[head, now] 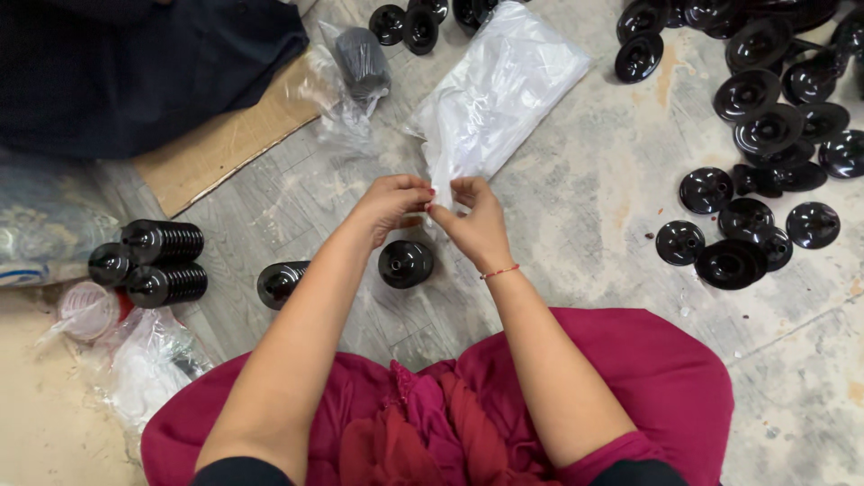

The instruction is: The person sits on the floor and places black plastic parts one at a time into clear plastic bags, twists each bag closed around the part, and sets the bagged parts aside with other completed bags on the floor.

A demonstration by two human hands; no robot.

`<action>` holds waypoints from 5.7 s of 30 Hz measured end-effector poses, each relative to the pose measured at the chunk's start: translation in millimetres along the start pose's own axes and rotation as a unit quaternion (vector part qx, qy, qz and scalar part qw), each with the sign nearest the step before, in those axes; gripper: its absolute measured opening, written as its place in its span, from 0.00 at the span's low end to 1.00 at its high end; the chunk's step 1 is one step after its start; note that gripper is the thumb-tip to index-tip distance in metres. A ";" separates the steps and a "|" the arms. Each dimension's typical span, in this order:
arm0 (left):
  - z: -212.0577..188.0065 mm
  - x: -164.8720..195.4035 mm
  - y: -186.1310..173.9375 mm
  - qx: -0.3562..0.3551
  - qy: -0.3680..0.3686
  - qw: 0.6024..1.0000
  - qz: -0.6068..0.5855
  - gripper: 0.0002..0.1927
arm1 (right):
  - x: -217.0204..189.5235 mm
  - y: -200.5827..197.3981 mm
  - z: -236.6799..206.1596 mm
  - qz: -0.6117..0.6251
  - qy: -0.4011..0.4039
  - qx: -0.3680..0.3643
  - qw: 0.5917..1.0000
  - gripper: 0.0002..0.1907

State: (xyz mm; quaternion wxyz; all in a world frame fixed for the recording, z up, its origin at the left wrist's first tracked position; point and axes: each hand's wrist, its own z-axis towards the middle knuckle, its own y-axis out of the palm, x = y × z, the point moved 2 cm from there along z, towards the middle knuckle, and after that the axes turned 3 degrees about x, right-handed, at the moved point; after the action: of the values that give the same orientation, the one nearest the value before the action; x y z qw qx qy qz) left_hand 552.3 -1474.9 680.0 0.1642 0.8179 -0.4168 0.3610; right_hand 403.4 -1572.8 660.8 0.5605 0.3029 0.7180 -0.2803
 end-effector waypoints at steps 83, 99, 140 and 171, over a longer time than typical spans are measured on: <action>-247.9 13.4 -178.0 0.415 0.536 0.721 0.147 0.16 | -114.7 4.9 -39.4 -0.408 -0.056 0.095 0.906 0.51; -41.4 88.5 30.5 0.219 0.272 0.676 0.649 0.08 | -102.9 31.5 -19.1 0.209 0.266 0.067 0.939 0.18; -173.4 10.5 -46.2 0.255 0.490 0.753 -0.358 0.20 | -137.3 50.1 -90.3 0.410 0.218 -0.243 0.852 0.31; -308.0 23.5 -21.3 0.199 0.535 0.808 -0.144 0.12 | -250.3 63.5 -209.7 -0.152 -0.670 -0.131 0.715 0.14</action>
State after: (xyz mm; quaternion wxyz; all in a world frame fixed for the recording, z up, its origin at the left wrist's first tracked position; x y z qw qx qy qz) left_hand 438.8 -1300.0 908.9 0.2447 0.5605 -0.0595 0.7889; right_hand 365.0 -1405.5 945.7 0.8786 -0.1541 0.2211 -0.3943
